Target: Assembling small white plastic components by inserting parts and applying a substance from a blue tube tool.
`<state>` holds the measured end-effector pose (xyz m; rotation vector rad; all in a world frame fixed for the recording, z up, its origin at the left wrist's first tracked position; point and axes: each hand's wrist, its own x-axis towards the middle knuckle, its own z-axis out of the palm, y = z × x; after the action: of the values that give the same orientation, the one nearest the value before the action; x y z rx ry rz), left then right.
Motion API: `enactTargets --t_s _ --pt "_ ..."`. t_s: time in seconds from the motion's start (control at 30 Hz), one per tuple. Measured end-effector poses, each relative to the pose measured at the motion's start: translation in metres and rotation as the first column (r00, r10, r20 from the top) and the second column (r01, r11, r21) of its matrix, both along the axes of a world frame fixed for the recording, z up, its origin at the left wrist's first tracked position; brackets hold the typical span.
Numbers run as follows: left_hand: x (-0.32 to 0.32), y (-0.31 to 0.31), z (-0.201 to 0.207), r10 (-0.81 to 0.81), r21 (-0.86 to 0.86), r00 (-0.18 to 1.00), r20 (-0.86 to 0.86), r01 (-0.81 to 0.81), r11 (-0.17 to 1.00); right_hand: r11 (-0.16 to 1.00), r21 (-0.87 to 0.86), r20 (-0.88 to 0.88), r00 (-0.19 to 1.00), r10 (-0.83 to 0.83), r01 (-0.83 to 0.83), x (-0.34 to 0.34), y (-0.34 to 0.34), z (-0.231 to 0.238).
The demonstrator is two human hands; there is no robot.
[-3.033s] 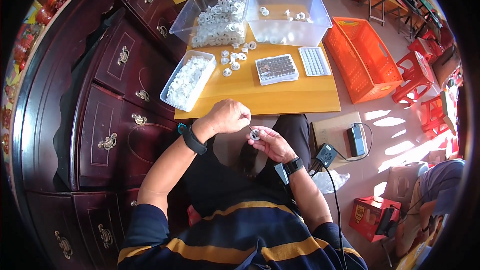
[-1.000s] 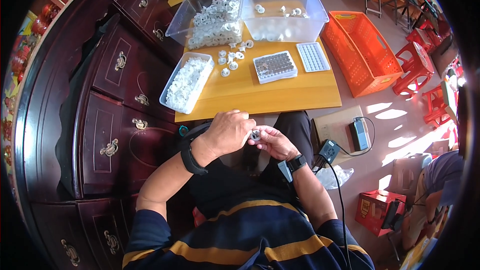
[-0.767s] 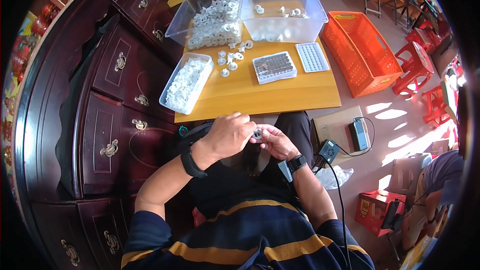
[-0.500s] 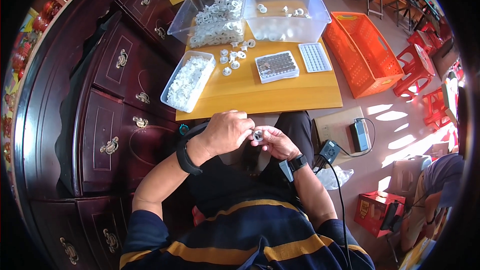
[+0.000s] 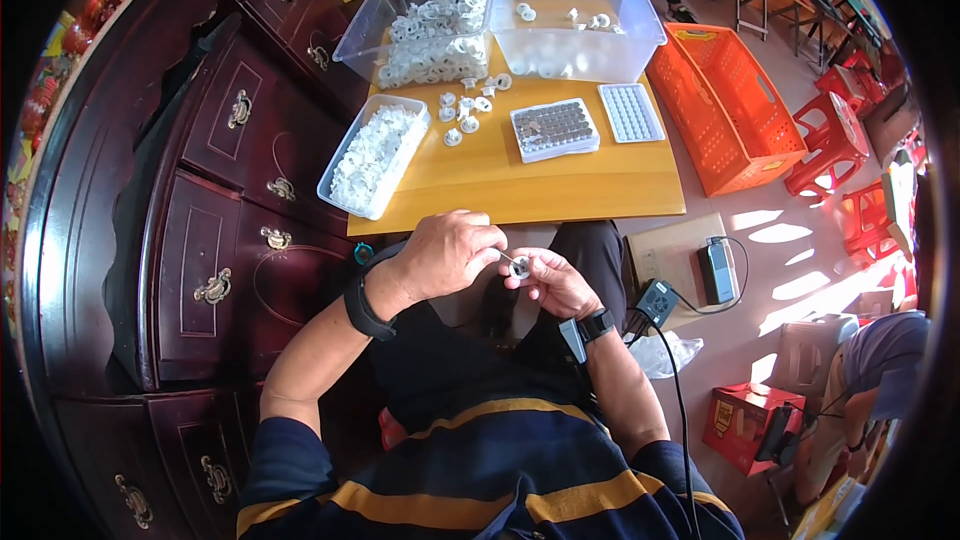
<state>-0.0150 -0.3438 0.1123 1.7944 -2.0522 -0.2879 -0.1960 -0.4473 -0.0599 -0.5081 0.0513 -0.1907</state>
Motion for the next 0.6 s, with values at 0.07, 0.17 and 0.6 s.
enactTargets --t_s 0.07,0.17,0.6 --pt "0.0 0.0 0.001 -0.013 -0.018 1.0 0.006 0.013 1.0 1.0 0.003 0.0 1.0 0.003 -0.003 0.0 0.0 0.001" --pt "-0.011 0.002 0.008 -0.029 -0.038 0.991 0.132 0.034 0.999 1.0 0.001 0.012 1.0 0.0 0.0 0.001 0.0 0.002" --pt "0.001 0.017 0.031 0.196 -0.073 0.973 -0.121 -0.206 0.976 0.989 0.142 -0.003 0.999 -0.032 0.033 0.0 -0.003 0.006"
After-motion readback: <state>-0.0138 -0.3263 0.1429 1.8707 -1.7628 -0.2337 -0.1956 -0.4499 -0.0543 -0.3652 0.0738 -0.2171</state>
